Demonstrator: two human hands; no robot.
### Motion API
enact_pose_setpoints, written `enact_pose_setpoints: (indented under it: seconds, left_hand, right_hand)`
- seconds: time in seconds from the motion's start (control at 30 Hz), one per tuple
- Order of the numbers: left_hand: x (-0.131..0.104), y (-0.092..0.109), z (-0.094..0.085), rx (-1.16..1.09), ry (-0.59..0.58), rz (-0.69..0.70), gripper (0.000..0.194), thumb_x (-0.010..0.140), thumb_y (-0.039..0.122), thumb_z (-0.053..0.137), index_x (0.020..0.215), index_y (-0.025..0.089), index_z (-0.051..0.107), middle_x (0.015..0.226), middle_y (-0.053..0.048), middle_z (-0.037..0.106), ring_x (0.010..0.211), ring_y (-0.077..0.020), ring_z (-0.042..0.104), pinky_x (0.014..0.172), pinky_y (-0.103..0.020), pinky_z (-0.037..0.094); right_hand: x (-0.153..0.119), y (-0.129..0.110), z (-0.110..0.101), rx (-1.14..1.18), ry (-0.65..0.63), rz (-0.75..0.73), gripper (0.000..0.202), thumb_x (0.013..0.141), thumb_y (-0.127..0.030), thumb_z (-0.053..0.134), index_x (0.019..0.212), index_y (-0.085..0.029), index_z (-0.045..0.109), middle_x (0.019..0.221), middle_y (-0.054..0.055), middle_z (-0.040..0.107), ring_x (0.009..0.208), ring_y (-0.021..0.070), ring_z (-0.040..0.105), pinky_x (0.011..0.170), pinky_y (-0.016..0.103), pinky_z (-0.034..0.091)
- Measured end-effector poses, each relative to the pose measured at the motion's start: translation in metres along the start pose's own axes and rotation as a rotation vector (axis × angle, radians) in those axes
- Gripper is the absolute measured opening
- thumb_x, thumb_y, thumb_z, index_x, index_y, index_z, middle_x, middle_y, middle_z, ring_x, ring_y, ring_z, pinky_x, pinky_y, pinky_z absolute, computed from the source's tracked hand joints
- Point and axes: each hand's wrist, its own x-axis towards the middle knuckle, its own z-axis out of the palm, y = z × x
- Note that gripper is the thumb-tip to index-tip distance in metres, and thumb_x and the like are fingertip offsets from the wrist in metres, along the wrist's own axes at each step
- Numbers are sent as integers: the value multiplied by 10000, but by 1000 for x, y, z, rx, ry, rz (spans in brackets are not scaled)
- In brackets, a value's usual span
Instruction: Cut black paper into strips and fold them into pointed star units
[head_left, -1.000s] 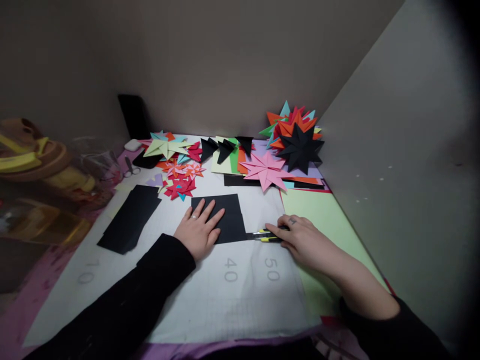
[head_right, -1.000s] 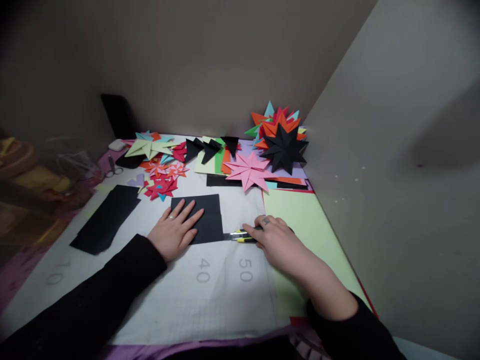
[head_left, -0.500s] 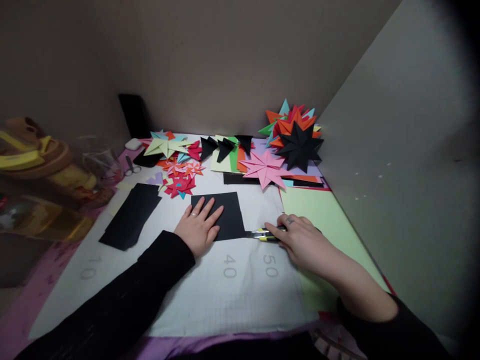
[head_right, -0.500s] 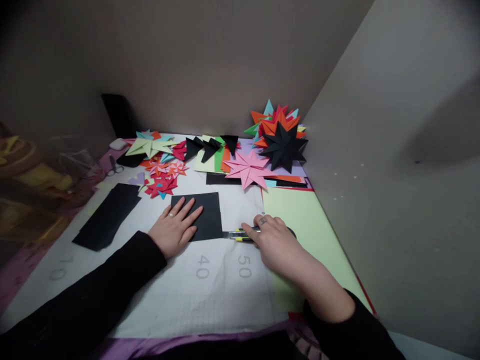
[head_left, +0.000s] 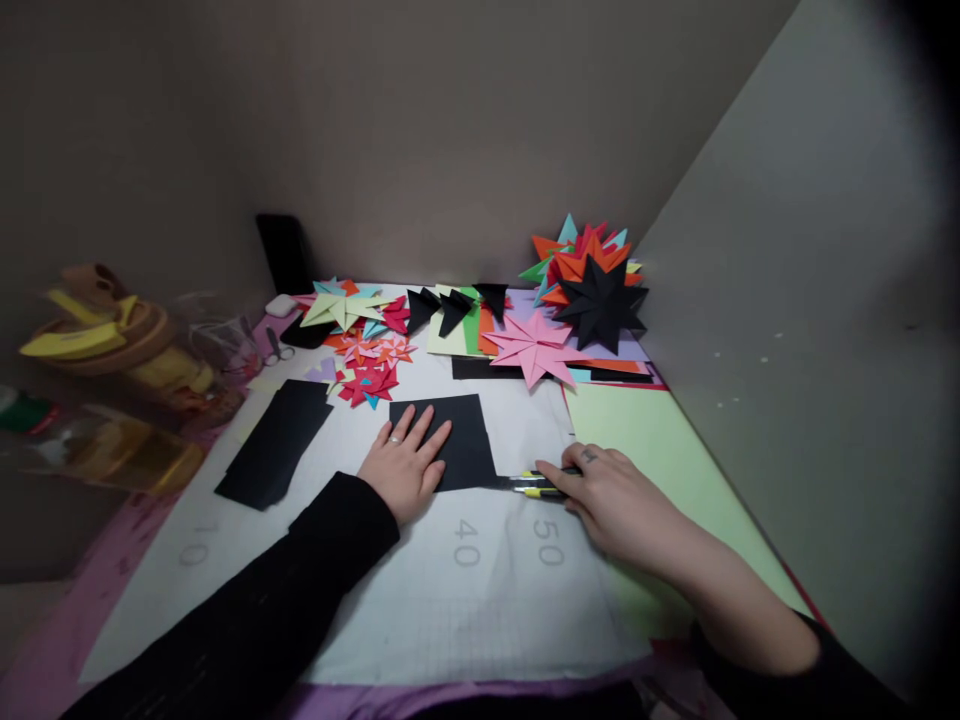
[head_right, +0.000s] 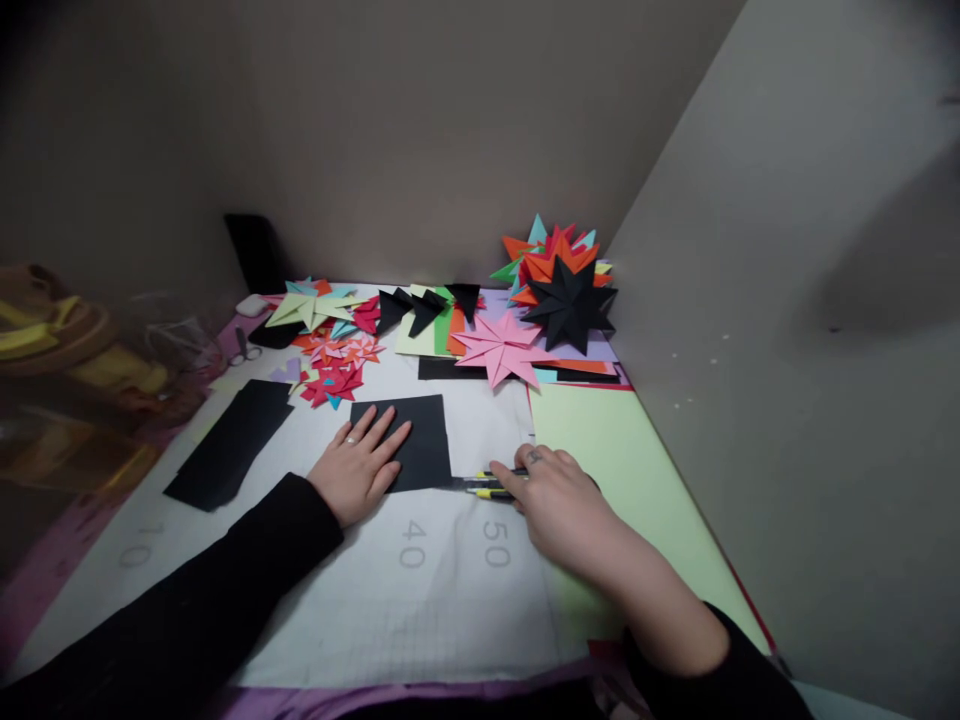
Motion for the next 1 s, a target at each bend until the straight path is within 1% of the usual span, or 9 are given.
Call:
enact_pose_setpoints:
  seconds: [0.13,0.27,0.33,0.4,0.47,0.53,0.63,0.77,1.0]
  left_hand:
    - [1,17,3,-45,8,-219,564,892,368,318,1423,188,249,1498,-122,183,1363,-340,131,1045,-511,219]
    - [4,23,-9,-189,-89,-391,614,910,384,273,1432,77,169,1490,-219,85,1349,-405,55,1012,-564,242]
    - [6,16,-19,-224,-83,-286,590,918,384,271,1442,143,149,1503,-182,53,1349,-411,36,996,-587,250]
    - [12,6,-27,-190,-56,37,533,916,397,310,1427,288,202,1523,-73,64,1364,-372,8,1020,-602,190]
    - [23,-5,-29,-131,-94,349,478,910,422,342,1382,376,289,1523,-11,101,1374,-339,15,1036,-612,117]
    - [34,-15,-24,-99,-178,473,456,910,437,334,1364,390,322,1514,-4,153,1376,-330,44,1034,-610,127]
    - [45,-24,-13,-82,-178,497,457,920,416,300,1376,394,287,1506,10,186,1377,-317,64,1033,-602,135]
    - [47,-26,-8,-85,-140,508,482,919,406,277,1398,364,247,1501,11,204,1378,-308,74,1035,-594,135]
    - [52,-20,-15,-89,-301,431,546,893,406,319,1419,326,195,1511,24,143,1381,-298,31,1051,-589,108]
  right_hand:
    - [11,11,0,-12,87,49,481,800,-108,476,1249,-270,536,1033,119,551,918,254,496,780,360,340]
    - [21,24,5,1,142,62,473,794,-99,486,1226,-277,556,1029,107,551,919,248,496,797,355,340]
    - [23,28,9,6,149,53,473,798,-92,480,1226,-276,557,1017,104,552,905,237,500,803,353,342]
    - [23,30,12,5,153,43,462,808,-97,475,1226,-276,558,1010,102,552,893,230,502,804,352,344]
    - [22,30,14,1,157,34,457,815,-103,472,1229,-276,555,1014,104,550,899,231,501,804,352,346]
    - [21,30,14,0,157,34,454,818,-104,467,1229,-275,556,1020,106,546,903,235,500,806,354,349]
    - [19,31,15,6,146,43,460,815,-99,460,1231,-271,554,1022,109,543,893,236,503,805,359,356]
    - [17,30,17,9,156,45,473,808,-92,446,1233,-269,551,1026,111,542,896,242,499,802,370,363]
    - [15,28,17,-10,122,0,499,785,-70,436,1235,-256,549,1003,115,554,902,246,498,778,363,365]
